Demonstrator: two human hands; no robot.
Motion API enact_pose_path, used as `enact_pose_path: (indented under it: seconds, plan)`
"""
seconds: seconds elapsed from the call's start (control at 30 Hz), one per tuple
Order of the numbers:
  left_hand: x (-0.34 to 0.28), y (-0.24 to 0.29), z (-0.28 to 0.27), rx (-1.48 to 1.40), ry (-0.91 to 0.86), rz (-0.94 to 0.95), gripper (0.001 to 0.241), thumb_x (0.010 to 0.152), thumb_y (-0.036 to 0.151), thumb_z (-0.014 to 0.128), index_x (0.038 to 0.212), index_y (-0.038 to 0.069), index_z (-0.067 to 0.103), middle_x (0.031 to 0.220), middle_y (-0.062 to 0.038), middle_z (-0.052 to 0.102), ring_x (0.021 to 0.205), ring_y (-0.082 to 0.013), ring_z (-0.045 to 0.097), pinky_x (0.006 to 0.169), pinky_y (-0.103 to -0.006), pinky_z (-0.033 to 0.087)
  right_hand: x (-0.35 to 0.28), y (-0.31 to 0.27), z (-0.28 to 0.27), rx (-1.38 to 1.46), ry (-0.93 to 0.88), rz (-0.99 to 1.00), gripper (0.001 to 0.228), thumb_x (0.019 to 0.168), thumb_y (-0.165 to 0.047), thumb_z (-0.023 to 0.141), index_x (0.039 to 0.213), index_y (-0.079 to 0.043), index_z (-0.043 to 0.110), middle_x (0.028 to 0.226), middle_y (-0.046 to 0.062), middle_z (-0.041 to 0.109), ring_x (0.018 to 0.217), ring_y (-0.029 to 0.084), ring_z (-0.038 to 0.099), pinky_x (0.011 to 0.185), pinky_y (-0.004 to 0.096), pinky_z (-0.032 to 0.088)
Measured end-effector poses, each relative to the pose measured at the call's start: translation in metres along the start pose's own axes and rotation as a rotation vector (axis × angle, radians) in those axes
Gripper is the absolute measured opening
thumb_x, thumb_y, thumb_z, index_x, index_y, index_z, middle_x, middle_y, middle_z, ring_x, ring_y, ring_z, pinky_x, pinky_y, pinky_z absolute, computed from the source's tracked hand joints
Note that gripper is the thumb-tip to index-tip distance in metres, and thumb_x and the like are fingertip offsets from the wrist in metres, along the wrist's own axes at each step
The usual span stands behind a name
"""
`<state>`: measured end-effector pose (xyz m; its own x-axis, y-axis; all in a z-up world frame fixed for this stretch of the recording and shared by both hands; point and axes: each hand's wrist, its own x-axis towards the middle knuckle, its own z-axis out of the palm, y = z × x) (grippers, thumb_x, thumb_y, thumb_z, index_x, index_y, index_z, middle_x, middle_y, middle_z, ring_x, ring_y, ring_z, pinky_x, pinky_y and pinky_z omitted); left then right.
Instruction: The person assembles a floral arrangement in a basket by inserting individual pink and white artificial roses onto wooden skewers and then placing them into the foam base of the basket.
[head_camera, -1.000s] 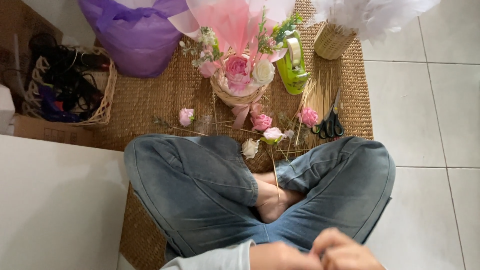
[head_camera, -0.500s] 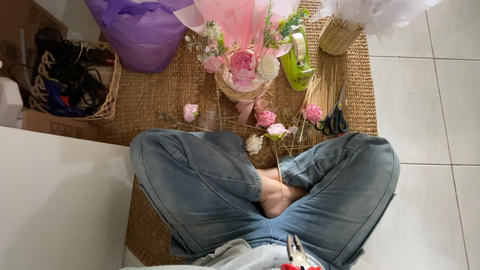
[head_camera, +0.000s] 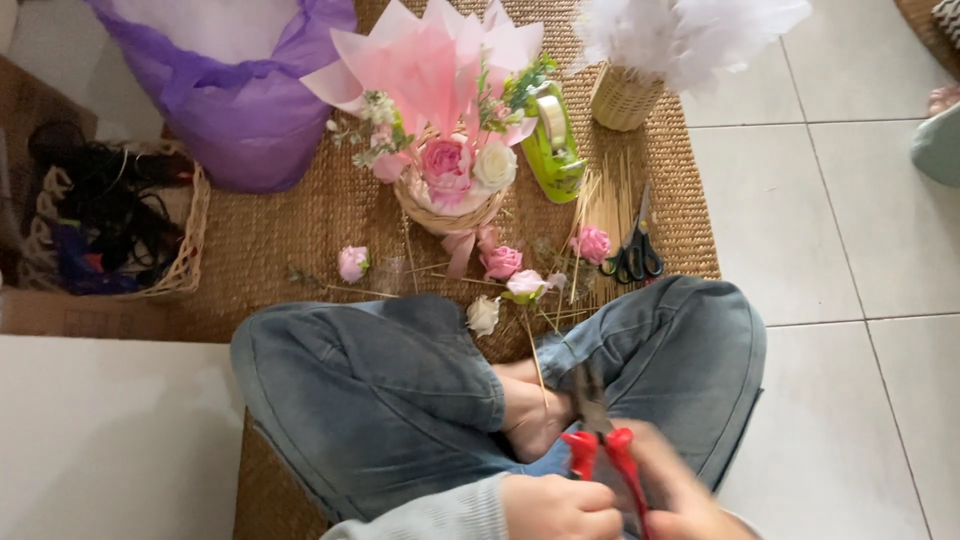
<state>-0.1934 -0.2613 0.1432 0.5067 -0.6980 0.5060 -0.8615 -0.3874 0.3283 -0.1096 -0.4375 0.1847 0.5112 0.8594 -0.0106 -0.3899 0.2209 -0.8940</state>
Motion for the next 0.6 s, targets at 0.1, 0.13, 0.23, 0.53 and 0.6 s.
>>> enact_pose_path:
  seconds: [0.1, 0.13, 0.23, 0.53, 0.6]
  plan:
    - [0.030, -0.015, -0.011, 0.288, 0.061, 0.127, 0.012, 0.090, -0.004, 0.051, 0.093, 0.004, 0.059, 0.093, -0.007, 0.057, 0.088, -0.0229, 0.055, 0.094, -0.0309, 0.048, -0.044, 0.063, -0.043, 0.151, 0.262, 0.298, 0.060, 0.082, -0.035, 0.071, 0.113, 0.010, 0.046, 0.106, 0.022, 0.058, 0.097, 0.027, 0.055, 0.082, 0.039, 0.040]
    - [0.046, -0.024, -0.039, -0.081, -0.087, 0.068, 0.005, 0.075, 0.000, 0.054, 0.075, 0.006, 0.055, 0.071, -0.006, 0.053, 0.067, -0.0264, 0.053, 0.070, -0.0366, 0.042, -0.066, 0.083, -0.061, 0.273, 0.443, 0.531, 0.037, 0.080, -0.018, 0.064, 0.100, 0.013, 0.057, 0.090, 0.022, 0.063, 0.079, 0.026, 0.058, 0.067, 0.037, 0.042]
    - [0.014, -0.070, -0.027, -0.172, 0.249, -0.173, 0.010, 0.074, 0.013, 0.046, 0.075, 0.010, 0.056, 0.078, -0.005, 0.054, 0.076, -0.0275, 0.052, 0.072, -0.0430, 0.035, -0.040, 0.042, -0.037, 0.308, 0.662, 0.562, 0.036, 0.070, -0.002, 0.059, 0.104, 0.011, 0.060, 0.098, 0.026, 0.066, 0.085, 0.034, 0.062, 0.069, 0.043, 0.047]
    - [-0.078, -0.225, 0.114, 0.530, 0.161, -0.531, 0.015, 0.077, 0.014, 0.058, 0.091, 0.011, 0.061, 0.110, -0.008, 0.061, 0.107, -0.0245, 0.057, 0.078, -0.0386, 0.046, -0.023, 0.046, -0.048, 0.174, 0.501, 0.100, 0.050, 0.069, 0.001, 0.062, 0.117, 0.008, 0.049, 0.099, 0.024, 0.060, 0.086, 0.036, 0.064, 0.076, 0.048, 0.052]
    - [-0.069, -0.223, 0.102, 0.590, 0.244, -0.486, 0.011, 0.076, 0.014, 0.059, 0.066, 0.013, 0.064, 0.099, -0.005, 0.067, 0.100, -0.0223, 0.061, 0.084, -0.0372, 0.043, -0.030, 0.064, -0.057, 0.212, 0.465, 0.085, 0.051, 0.068, 0.002, 0.063, 0.117, 0.008, 0.048, 0.106, 0.022, 0.058, 0.088, 0.034, 0.063, 0.074, 0.049, 0.055]
